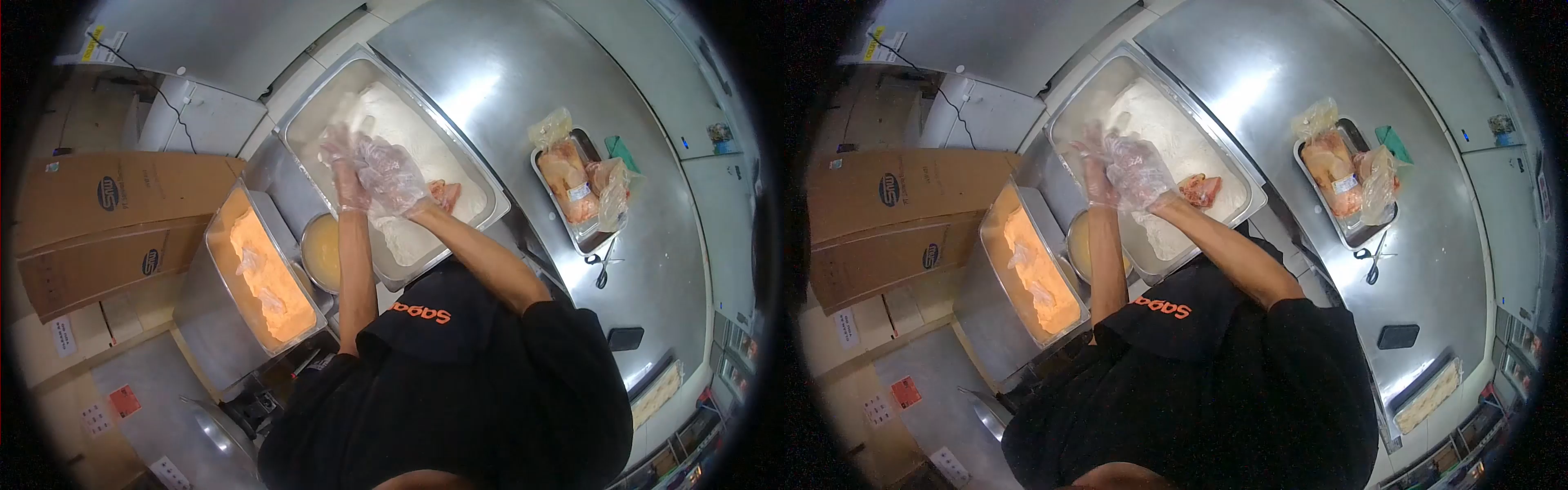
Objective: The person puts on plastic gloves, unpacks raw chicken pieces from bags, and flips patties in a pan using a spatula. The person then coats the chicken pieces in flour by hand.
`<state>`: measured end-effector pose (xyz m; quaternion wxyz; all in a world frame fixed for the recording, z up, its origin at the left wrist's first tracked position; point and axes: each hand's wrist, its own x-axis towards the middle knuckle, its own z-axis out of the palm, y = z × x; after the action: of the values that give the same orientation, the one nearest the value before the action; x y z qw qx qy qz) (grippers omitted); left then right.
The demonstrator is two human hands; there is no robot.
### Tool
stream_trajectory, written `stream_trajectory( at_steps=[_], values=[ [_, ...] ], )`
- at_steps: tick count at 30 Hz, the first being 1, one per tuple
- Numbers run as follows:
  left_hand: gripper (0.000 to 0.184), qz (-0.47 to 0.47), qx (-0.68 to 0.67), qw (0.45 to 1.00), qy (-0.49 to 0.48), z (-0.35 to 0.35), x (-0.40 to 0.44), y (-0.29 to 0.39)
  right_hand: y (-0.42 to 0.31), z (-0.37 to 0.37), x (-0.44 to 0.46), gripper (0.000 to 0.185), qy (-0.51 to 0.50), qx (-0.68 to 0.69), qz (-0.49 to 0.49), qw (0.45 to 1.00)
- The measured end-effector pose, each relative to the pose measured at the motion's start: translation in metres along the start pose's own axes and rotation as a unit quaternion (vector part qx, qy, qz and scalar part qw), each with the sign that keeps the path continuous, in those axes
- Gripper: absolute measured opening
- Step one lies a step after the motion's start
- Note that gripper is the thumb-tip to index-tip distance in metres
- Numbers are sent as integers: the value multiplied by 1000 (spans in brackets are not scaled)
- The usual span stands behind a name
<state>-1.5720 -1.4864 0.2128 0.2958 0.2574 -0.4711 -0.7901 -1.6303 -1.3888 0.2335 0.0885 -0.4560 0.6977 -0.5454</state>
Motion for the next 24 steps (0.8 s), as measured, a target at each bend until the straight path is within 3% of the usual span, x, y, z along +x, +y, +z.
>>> stream_trajectory(
  at_steps=[4, 7, 9, 10, 12, 16, 17, 19, 20, 21, 24],
  values=[
    [64, 87, -13, 993, 72, 2, 0, 7, -12, 10, 6, 10, -21, -71, 6, 997],
    [60, 153, -16, 981, 122, -3, 0, 7, -13, 17, -8, 4, 32, -67, 8, 997],
    [58, 186, -18, 971, 147, -12, -2, 9, 0, 41, -28, 6, -49, -207, -128, 969],
    [57, 199, -17, 967, 159, -17, -3, 9, -9, 39, -32, 6, -54, -207, -122, 969],
    [54, 225, -18, 957, 179, -29, -4, 13, -27, 34, -37, 4, -63, -69, -125, 988],
    [50, 296, -11, 932, 211, -63, -1, 26, -25, 62, -73, 5, -120, -158, -153, 968],
    [49, 327, -9, 920, 215, -79, 4, 31, -21, 68, -88, 6, -145, -243, -241, 928],
    [35, 421, 1, 879, 225, -121, 23, 49, -27, 62, -113, 7, -174, -338, -311, 871],
    [27, 397, 73, 884, 235, -161, 40, 70, -34, 52, -129, 7, -172, -153, -195, 953],
    [20, 442, 157, 849, 245, -140, 36, 84, -32, 39, -141, 9, -161, -95, -128, 974],
    [9, 577, 305, 708, 270, -65, 7, 103, -25, -8, -150, 19, -106, -282, 40, 953]
  ],
)
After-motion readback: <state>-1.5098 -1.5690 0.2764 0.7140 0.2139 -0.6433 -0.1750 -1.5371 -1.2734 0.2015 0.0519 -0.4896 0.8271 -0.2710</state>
